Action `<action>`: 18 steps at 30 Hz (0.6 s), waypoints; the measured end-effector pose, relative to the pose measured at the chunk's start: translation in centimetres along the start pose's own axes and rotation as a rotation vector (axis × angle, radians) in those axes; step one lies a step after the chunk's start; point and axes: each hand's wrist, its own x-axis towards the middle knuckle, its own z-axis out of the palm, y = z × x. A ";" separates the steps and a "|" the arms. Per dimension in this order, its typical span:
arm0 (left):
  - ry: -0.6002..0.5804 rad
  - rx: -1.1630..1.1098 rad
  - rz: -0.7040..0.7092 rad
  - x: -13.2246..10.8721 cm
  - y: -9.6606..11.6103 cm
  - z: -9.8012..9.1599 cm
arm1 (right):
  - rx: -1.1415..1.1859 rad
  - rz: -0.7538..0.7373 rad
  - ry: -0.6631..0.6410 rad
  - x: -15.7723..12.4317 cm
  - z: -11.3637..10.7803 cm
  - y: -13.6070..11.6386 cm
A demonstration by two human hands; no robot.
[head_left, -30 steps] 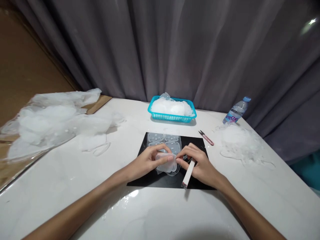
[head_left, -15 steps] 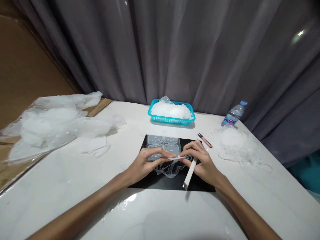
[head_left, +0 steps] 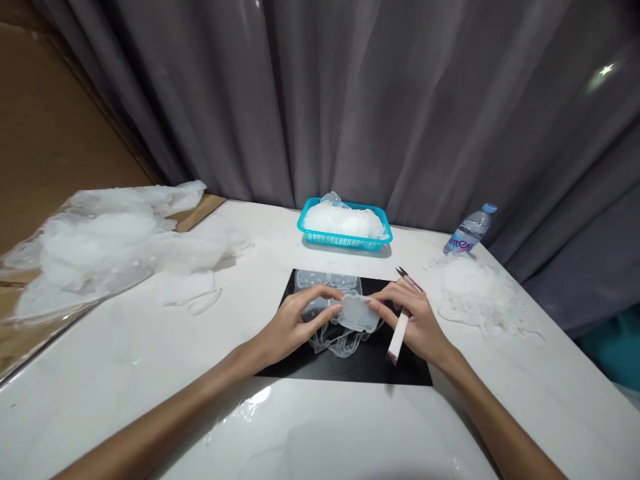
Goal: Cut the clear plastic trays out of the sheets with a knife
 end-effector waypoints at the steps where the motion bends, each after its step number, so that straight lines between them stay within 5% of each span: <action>1: -0.016 0.079 0.007 0.0 -0.4 0.1 | -0.009 0.063 0.045 0.3 0.1 0.4; 5: -0.162 0.352 0.133 0.2 -1.9 0.6 | -0.060 0.196 0.245 3.1 0.1 3.2; 10: -0.270 0.505 0.179 0.1 -2.7 0.7 | -0.260 0.181 0.404 10.5 -0.9 6.7; 14: -0.290 0.533 0.174 -0.2 -2.6 0.6 | -0.400 0.113 0.333 15.3 -0.5 8.6; 18: -0.272 0.534 0.172 -0.6 -2.6 0.9 | -0.449 0.078 0.211 14.4 0.8 9.1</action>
